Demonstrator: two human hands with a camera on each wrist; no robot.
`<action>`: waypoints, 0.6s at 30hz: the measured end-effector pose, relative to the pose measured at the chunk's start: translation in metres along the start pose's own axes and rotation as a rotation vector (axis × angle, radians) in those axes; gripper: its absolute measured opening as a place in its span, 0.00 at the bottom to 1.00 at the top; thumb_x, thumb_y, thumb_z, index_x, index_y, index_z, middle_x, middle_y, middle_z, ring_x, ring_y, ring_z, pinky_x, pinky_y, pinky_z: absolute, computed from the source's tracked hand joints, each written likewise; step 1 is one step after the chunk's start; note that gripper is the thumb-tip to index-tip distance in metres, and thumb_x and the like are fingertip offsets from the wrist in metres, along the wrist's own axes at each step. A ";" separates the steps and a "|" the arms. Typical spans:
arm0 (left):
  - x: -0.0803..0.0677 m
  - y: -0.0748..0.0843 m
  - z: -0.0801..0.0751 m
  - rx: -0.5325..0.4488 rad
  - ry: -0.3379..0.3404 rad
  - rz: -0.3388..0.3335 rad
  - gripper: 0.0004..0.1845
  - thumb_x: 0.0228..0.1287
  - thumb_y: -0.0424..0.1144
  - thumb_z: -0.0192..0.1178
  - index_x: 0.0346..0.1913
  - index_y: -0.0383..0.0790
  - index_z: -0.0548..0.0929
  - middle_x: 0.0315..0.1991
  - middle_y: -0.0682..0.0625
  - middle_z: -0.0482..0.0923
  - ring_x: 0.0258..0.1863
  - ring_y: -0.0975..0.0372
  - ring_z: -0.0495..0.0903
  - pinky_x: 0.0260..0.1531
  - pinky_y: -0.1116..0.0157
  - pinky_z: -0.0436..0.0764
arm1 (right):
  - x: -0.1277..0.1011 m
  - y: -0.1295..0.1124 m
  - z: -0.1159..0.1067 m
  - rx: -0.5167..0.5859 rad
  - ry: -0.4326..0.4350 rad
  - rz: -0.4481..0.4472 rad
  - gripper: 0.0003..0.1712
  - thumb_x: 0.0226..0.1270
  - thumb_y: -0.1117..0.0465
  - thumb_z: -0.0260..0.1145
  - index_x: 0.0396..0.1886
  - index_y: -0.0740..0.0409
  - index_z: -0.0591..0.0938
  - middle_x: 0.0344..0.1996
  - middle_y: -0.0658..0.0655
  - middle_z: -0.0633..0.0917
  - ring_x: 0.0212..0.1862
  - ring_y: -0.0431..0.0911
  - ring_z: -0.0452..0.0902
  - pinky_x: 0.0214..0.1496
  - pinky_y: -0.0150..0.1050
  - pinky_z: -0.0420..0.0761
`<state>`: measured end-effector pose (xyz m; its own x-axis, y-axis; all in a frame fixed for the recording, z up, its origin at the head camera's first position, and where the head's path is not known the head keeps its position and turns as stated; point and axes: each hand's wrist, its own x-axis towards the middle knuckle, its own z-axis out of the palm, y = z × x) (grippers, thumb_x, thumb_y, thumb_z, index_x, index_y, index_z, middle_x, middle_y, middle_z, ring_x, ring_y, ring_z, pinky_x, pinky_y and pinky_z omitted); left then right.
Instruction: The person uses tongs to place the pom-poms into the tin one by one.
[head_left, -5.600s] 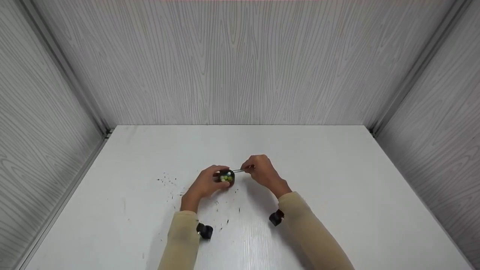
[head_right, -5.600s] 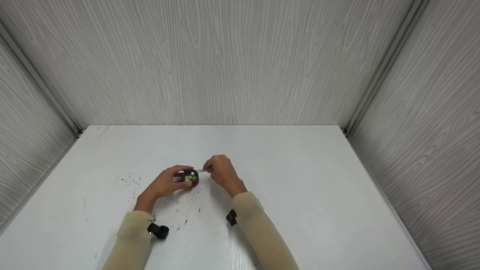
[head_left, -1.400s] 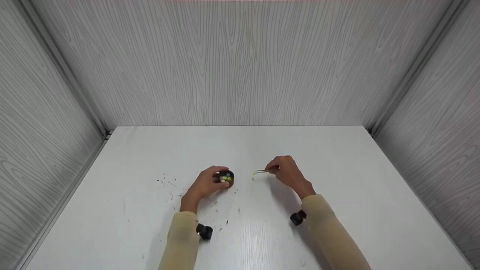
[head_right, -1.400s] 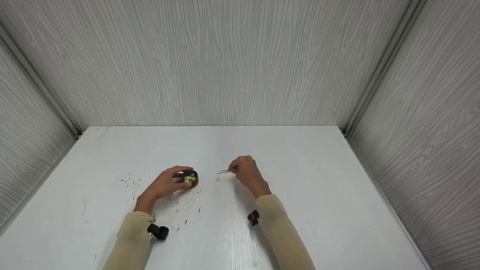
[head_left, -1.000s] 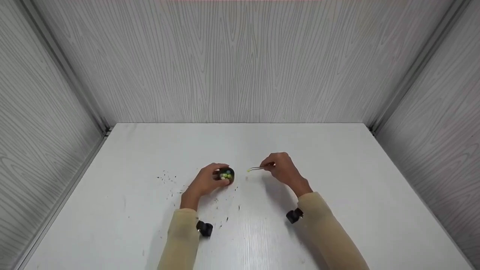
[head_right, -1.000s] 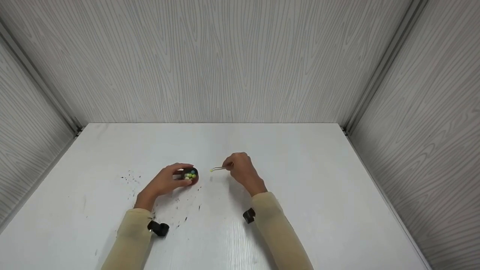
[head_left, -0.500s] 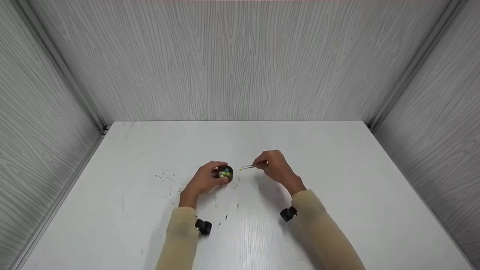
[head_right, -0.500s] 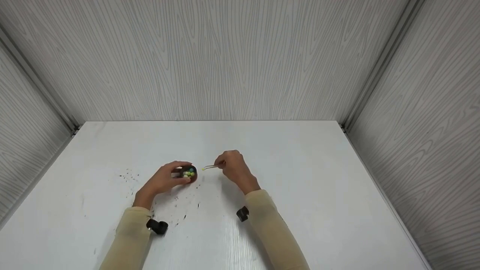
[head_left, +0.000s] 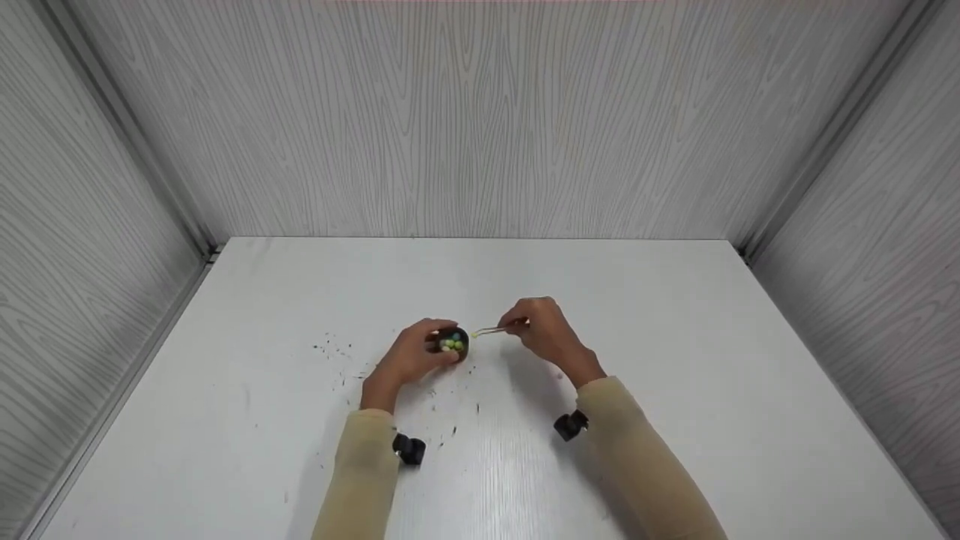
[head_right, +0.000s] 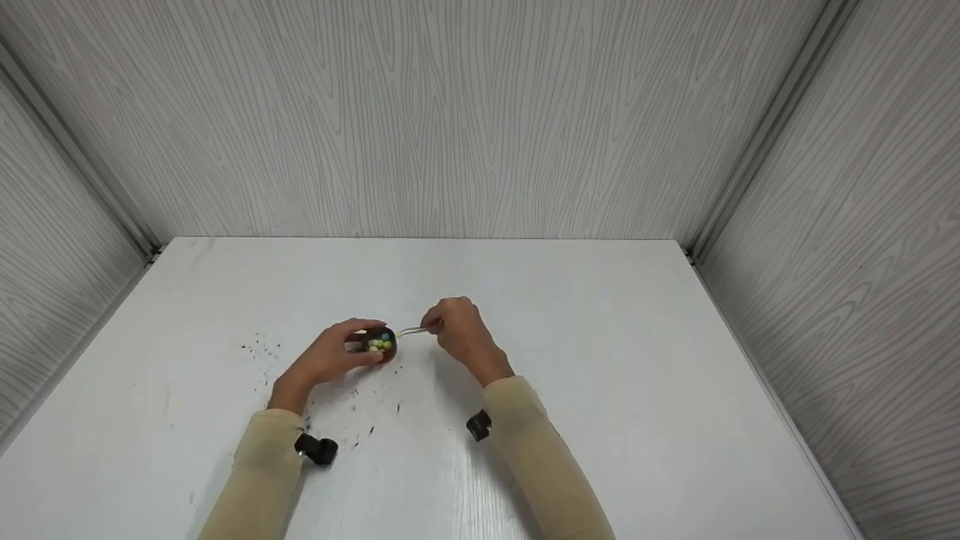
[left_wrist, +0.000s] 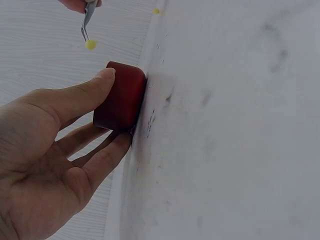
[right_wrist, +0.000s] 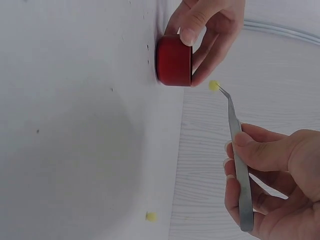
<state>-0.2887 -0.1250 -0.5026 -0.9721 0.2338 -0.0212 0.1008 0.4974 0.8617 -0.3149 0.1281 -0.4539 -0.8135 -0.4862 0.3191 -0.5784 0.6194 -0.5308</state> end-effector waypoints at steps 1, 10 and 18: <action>0.000 0.000 0.000 -0.003 -0.002 0.002 0.29 0.67 0.35 0.69 0.71 0.44 0.77 0.66 0.41 0.76 0.70 0.43 0.76 0.71 0.46 0.75 | 0.000 -0.001 0.001 0.002 -0.002 0.005 0.09 0.65 0.75 0.70 0.37 0.62 0.93 0.35 0.60 0.91 0.41 0.51 0.88 0.44 0.46 0.90; 0.000 0.000 0.000 -0.004 -0.002 0.010 0.29 0.68 0.34 0.69 0.71 0.42 0.77 0.65 0.40 0.76 0.69 0.43 0.76 0.71 0.46 0.75 | 0.005 -0.007 0.007 0.004 -0.024 0.035 0.11 0.65 0.76 0.69 0.37 0.60 0.93 0.36 0.59 0.91 0.41 0.49 0.87 0.45 0.45 0.90; 0.000 0.000 0.001 0.003 0.006 0.000 0.29 0.67 0.34 0.69 0.71 0.43 0.76 0.67 0.40 0.75 0.70 0.43 0.75 0.71 0.46 0.75 | 0.008 -0.012 0.013 -0.025 -0.033 0.009 0.12 0.64 0.77 0.68 0.37 0.61 0.93 0.35 0.59 0.91 0.41 0.50 0.88 0.44 0.45 0.89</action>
<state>-0.2883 -0.1245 -0.5032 -0.9733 0.2289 -0.0182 0.1014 0.4995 0.8603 -0.3140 0.1087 -0.4551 -0.8166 -0.5001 0.2884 -0.5727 0.6391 -0.5134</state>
